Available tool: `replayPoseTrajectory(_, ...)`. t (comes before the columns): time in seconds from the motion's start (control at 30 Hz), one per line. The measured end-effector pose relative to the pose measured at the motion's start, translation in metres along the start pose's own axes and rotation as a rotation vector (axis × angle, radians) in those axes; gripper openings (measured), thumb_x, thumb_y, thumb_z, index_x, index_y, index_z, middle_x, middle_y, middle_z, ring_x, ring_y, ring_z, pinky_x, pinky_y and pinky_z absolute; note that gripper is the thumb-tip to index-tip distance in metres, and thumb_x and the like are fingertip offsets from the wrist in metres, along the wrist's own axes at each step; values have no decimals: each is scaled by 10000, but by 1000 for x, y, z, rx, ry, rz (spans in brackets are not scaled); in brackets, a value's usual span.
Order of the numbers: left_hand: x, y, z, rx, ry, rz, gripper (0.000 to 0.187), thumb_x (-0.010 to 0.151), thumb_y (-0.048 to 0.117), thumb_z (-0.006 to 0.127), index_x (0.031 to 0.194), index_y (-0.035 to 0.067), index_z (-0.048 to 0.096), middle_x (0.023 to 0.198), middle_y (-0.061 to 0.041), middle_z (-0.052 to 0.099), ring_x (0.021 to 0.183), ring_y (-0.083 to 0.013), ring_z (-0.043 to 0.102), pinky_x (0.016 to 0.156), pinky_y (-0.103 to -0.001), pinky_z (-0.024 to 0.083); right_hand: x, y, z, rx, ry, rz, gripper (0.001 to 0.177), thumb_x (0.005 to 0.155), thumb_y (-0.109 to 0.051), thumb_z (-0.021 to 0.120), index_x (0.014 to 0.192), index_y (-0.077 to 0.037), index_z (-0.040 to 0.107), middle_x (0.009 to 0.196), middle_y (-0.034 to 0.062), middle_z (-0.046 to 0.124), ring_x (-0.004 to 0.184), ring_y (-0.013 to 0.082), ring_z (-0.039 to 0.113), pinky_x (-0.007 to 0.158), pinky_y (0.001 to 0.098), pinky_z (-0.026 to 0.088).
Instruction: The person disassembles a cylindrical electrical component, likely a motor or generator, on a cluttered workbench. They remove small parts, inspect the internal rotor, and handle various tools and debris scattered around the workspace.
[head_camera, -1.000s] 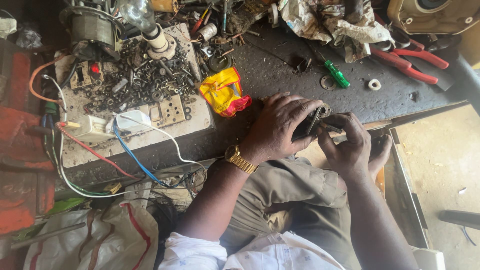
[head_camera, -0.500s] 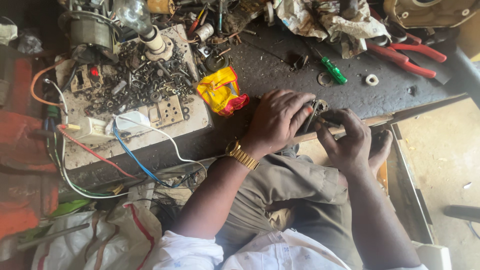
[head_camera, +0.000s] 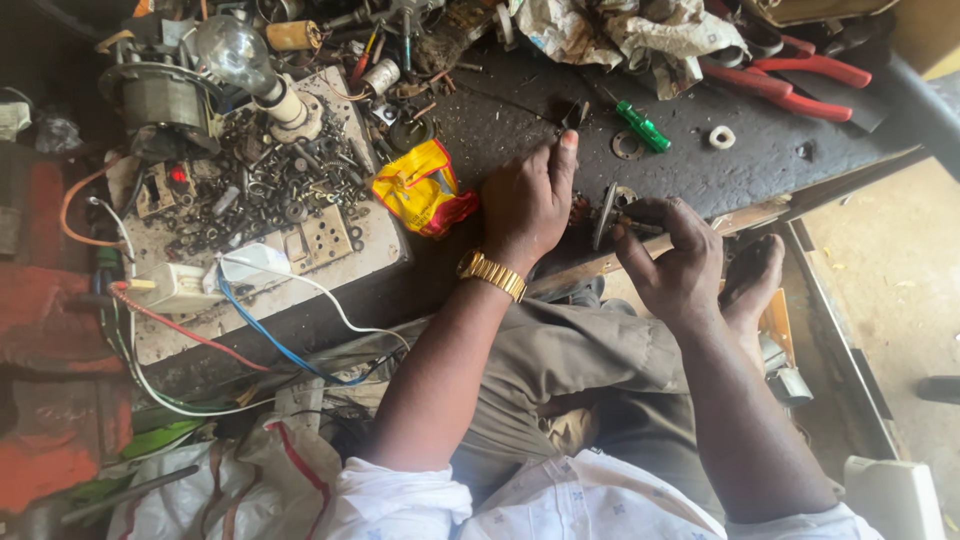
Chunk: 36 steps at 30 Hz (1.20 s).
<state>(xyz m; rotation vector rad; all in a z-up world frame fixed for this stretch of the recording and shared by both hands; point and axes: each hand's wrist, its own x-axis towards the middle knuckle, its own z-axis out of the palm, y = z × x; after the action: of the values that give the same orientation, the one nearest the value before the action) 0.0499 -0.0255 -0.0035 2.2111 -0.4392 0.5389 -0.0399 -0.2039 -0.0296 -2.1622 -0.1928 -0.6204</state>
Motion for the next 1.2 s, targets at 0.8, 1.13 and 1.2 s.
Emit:
replayPoseTrajectory(0.8, 3, -3, 4, 13, -25, -31, 467, 1082, 405, 430, 809, 97, 650, 703, -104, 702, 671, -347, 702, 590, -477, 522, -4, -6, -1, 63, -12, -30, 230, 917, -119, 777, 1106, -12, 699, 1014, 134, 731, 975, 254, 748, 864, 354, 570)
replayPoseTrajectory(1.13, -2, 1, -6, -27, 46, 162, 414, 1061, 363, 559, 762, 80, 597, 729, -130, 664, 721, -351, 679, 635, -481, 515, 22, -18, -37, -387, -245, -457, 259, 882, -200, 779, 1111, -85, 740, 1095, 85, 724, 954, 273, 692, 853, 405, 540)
replayPoseTrajectory(1.2, -3, 3, -8, -37, 21, 166, 422, 1037, 358, 592, 714, 88, 581, 687, -108, 655, 696, -327, 676, 626, -472, 512, 34, -20, -45, -524, -303, -623, 262, 880, -228, 770, 1103, -93, 745, 1079, 74, 718, 946, 266, 689, 857, 411, 529)
